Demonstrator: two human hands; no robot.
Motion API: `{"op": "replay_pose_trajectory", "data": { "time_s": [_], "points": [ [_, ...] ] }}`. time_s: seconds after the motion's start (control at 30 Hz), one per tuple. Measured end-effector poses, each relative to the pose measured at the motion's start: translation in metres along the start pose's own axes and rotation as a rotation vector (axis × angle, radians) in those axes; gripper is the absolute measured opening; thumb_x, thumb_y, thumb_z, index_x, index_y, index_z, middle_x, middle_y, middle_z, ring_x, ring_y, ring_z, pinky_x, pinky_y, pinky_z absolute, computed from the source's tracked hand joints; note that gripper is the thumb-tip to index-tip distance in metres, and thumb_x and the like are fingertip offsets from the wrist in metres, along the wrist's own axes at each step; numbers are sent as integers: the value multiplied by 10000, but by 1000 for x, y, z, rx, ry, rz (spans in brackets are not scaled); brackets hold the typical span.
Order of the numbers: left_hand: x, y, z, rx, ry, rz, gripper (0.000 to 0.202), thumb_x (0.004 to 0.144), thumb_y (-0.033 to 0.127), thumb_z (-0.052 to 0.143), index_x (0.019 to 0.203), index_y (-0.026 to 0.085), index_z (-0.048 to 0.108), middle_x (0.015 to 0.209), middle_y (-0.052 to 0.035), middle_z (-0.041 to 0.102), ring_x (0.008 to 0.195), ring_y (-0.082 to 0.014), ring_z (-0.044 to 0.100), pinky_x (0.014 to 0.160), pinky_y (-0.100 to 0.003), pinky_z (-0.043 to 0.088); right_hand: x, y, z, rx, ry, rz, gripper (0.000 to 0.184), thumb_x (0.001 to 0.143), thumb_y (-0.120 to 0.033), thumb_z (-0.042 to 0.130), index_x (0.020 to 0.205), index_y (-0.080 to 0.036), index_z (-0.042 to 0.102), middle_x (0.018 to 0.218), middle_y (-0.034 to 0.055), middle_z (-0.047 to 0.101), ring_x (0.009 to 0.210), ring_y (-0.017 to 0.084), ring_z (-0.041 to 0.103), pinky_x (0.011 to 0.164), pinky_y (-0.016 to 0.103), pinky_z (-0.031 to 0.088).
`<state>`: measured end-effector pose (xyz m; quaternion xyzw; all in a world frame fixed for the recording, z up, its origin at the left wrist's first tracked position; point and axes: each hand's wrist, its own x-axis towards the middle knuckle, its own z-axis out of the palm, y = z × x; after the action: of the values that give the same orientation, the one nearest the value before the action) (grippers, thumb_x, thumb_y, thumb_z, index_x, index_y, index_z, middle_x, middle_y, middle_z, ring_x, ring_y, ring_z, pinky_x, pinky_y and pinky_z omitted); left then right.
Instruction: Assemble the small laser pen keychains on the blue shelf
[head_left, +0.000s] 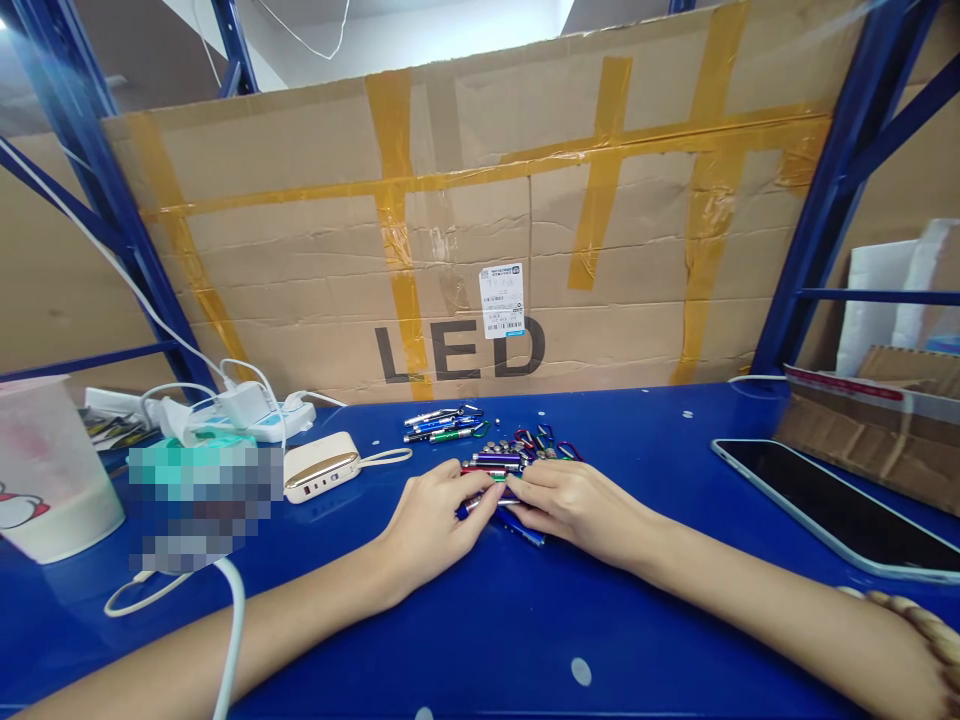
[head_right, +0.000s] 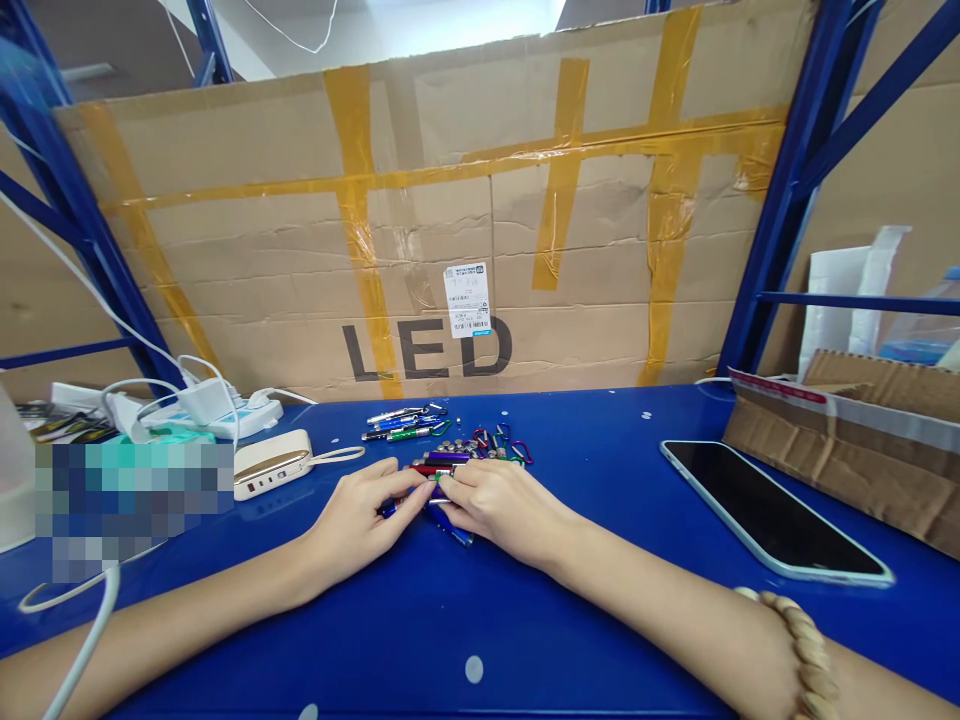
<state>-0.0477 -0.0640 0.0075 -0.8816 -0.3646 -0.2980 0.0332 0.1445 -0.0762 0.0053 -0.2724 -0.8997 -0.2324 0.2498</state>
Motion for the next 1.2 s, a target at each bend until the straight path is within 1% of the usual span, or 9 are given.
{"op": "replay_pose_trajectory", "data": {
  "time_s": [0.17, 0.3, 0.4, 0.63, 0.7, 0.8, 0.97, 1.1, 1.2],
  "points": [
    [0, 0, -1, 47, -28, 4, 389, 909, 348, 359, 705, 197, 653, 588, -11, 539, 574, -126, 512, 553, -214, 372, 1, 1, 0, 32, 5, -5, 377, 957, -256, 278, 801, -110, 588, 641, 52, 569, 549, 143, 519, 519, 245, 402],
    [1, -1, -2, -46, -110, 3, 354, 917, 333, 359, 773, 201, 655, 678, -12, 640, 637, -136, 584, 612, -225, 398, 1, 1, 1, 58, -15, 8, 356, 953, -252, 298, 797, -111, 585, 643, 50, 563, 550, 141, 517, 519, 243, 398],
    [2, -2, -3, -90, -139, -10, 366, 920, 341, 350, 764, 198, 649, 703, -13, 669, 654, -144, 614, 630, -229, 412, 0, 1, 2, 82, -28, 23, 341, 949, -253, 311, 800, -116, 585, 647, 47, 560, 551, 139, 512, 515, 242, 393],
    [2, -3, -2, -115, -120, -7, 366, 916, 339, 353, 754, 195, 648, 715, -15, 684, 657, -147, 632, 641, -225, 427, -1, -1, 3, 123, -1, 56, 399, 958, -278, 279, 740, -124, 576, 621, 32, 542, 528, 124, 484, 497, 238, 377],
    [2, -2, -3, -115, -120, -23, 347, 914, 337, 359, 785, 200, 650, 729, -14, 687, 667, -149, 634, 641, -225, 427, 0, 0, 4, 140, -1, 69, 394, 956, -282, 287, 737, -128, 575, 627, 32, 549, 536, 124, 492, 499, 236, 385],
    [3, 0, -4, -119, -136, -77, 329, 914, 337, 355, 835, 210, 647, 766, -12, 694, 694, -156, 641, 646, -227, 428, 0, 1, 4, 188, -14, 106, 326, 946, -273, 331, 816, -126, 591, 704, 50, 589, 611, 139, 549, 545, 241, 436],
    [5, 1, -7, -111, -162, -152, 354, 918, 358, 335, 816, 217, 643, 744, 3, 690, 656, -157, 634, 617, -231, 411, 3, 3, -2, 225, -77, 174, 227, 922, -252, 406, 950, -140, 602, 834, 65, 634, 732, 164, 607, 644, 273, 508],
    [5, 2, -7, -99, -141, -153, 386, 922, 359, 317, 749, 205, 626, 663, 10, 661, 586, -144, 601, 564, -224, 376, 4, 2, -6, 192, -70, 175, 251, 917, -238, 416, 1080, -131, 574, 863, 75, 642, 786, 181, 621, 680, 296, 524],
    [3, 3, -6, -139, -135, -111, 369, 921, 341, 323, 773, 206, 633, 706, 3, 677, 614, -138, 609, 590, -220, 388, 4, 1, -5, 166, -44, 124, 264, 925, -251, 391, 1059, -126, 582, 825, 83, 639, 735, 180, 616, 647, 296, 518]
  ]
}}
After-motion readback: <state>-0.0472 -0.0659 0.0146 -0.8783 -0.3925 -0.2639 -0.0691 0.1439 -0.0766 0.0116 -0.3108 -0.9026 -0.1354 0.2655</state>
